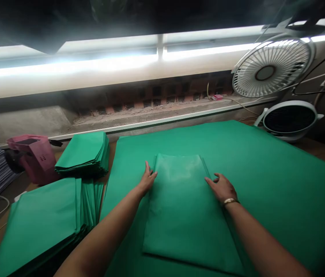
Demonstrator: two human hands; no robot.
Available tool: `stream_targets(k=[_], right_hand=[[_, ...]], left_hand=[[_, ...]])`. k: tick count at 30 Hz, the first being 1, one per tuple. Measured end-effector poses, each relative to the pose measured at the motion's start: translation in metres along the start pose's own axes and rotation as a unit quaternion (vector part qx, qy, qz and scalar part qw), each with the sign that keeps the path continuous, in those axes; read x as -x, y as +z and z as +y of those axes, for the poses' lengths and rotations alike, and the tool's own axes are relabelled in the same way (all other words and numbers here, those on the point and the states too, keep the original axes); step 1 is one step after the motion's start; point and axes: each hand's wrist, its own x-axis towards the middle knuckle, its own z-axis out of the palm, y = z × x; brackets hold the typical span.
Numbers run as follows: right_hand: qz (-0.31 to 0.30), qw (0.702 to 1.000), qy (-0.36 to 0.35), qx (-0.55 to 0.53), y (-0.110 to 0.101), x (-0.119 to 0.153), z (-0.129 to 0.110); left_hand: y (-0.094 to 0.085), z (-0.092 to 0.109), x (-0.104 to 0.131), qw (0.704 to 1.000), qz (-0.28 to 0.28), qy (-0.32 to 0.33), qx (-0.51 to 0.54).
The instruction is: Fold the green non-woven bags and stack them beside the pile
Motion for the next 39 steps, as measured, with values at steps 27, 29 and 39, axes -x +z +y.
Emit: stream_targets(k=[27, 29, 39], right_hand=[[-0.074, 0.928, -0.28, 0.234, 0.043, -0.031, 0.0], [-0.07, 0.944, -0.214, 0.241, 0.043, -0.062, -0.005], [-0.038, 0.968, -0.133, 0.208, 0.047, -0.113, -0.02]], left_hand=[[0.035, -0.013, -0.032, 0.806, -0.011, 0.169, -0.567], [0.033, -0.012, -0.047, 0.806, -0.021, 0.158, -0.57], [0.026, 0.032, -0.127, 0.835, -0.006, 0.018, -0.549]])
